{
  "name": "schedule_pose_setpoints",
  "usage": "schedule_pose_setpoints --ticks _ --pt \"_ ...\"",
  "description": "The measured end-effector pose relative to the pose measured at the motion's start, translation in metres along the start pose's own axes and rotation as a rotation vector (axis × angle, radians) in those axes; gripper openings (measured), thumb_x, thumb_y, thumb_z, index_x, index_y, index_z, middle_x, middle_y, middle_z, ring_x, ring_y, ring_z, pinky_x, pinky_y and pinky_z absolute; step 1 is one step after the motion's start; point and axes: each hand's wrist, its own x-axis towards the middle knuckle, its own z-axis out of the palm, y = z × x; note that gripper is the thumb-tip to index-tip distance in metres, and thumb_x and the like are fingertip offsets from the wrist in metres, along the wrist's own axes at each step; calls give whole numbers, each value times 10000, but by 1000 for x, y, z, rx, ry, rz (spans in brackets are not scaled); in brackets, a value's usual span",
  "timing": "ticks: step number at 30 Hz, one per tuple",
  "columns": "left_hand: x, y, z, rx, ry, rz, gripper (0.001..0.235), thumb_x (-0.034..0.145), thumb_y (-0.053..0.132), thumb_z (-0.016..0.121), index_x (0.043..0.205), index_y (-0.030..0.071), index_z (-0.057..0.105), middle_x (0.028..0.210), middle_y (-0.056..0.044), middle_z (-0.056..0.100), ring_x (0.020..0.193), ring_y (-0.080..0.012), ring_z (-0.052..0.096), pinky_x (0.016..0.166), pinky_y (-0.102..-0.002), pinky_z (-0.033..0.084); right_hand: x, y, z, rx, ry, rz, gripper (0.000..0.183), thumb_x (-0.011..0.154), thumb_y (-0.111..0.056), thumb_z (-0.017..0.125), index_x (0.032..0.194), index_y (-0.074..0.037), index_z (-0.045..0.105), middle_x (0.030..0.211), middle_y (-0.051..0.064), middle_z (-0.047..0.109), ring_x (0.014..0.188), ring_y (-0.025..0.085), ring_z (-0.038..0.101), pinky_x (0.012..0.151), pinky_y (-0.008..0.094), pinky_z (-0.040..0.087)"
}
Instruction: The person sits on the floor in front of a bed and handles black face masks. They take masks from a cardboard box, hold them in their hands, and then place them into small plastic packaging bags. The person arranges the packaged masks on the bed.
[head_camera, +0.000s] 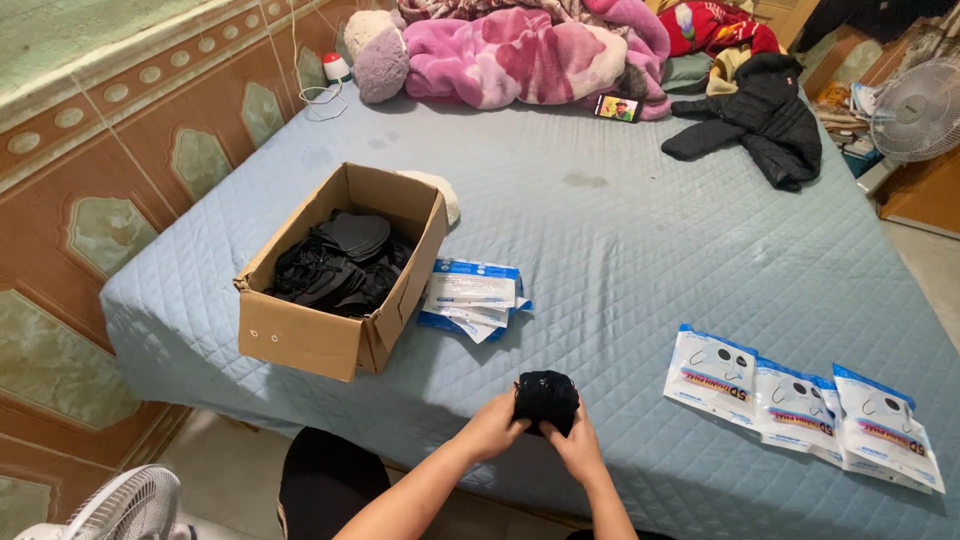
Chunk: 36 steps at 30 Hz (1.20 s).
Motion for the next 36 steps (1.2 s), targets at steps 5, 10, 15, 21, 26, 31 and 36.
schedule_pose_setpoints --ticks 5,10,15,21,26,31,36 --pt "-14 30 -19 -232 47 -347 938 871 313 660 1649 213 147 1565 -205 434 1445 -309 415 1077 -416 413 -21 -33 -24 4 -29 316 636 865 -518 681 1367 -144 567 1290 76 686 1242 174 605 1025 321 444" --pt "-33 70 -32 -466 -51 -434 1020 870 290 658 1670 321 27 1666 -208 288 1595 -263 232 1083 -362 393 -43 -24 -31 410 -200 434 512 974 -386 592 1012 62 837 1092 121 819 978 171 691 875 320 528" --pt "-33 51 -7 -648 -148 -259 1086 828 136 652 1688 243 -3 1306 -50 584 923 -105 560 821 -227 470 -46 49 -11 1258 -252 692 655 904 -381 574 1415 29 569 1357 297 629 1170 429 616 1094 582 461" --pt "-24 40 -4 -777 -171 -290 1071 852 115 677 1683 260 17 1448 -76 529 1049 -159 581 892 -266 483 -45 40 -10 1423 -197 686 782 888 -481 474 1567 -97 417 1553 187 462 1385 353 440 1196 536 320" --pt "-11 33 5 -563 -113 -347 1085 812 198 692 1678 255 41 1477 -61 547 1159 -148 586 957 -264 468 -33 42 -17 1474 -263 625 670 917 -404 505 1484 -47 473 1466 238 519 1312 418 501 1128 717 329" --pt "13 33 10 -355 7 -431 993 869 346 698 1666 226 119 1500 -15 562 700 -124 497 702 -318 449 8 98 -37 1494 -263 577 545 945 -328 585 1401 -29 583 1384 219 621 1247 374 594 1088 508 467" --pt "46 3 36 -332 159 -388 573 871 301 737 1416 163 631 1070 -34 728 702 -107 627 613 -293 544 36 88 -54 1362 -80 611 404 900 -261 627 1247 -62 688 1233 151 717 1122 324 673 982 454 530"
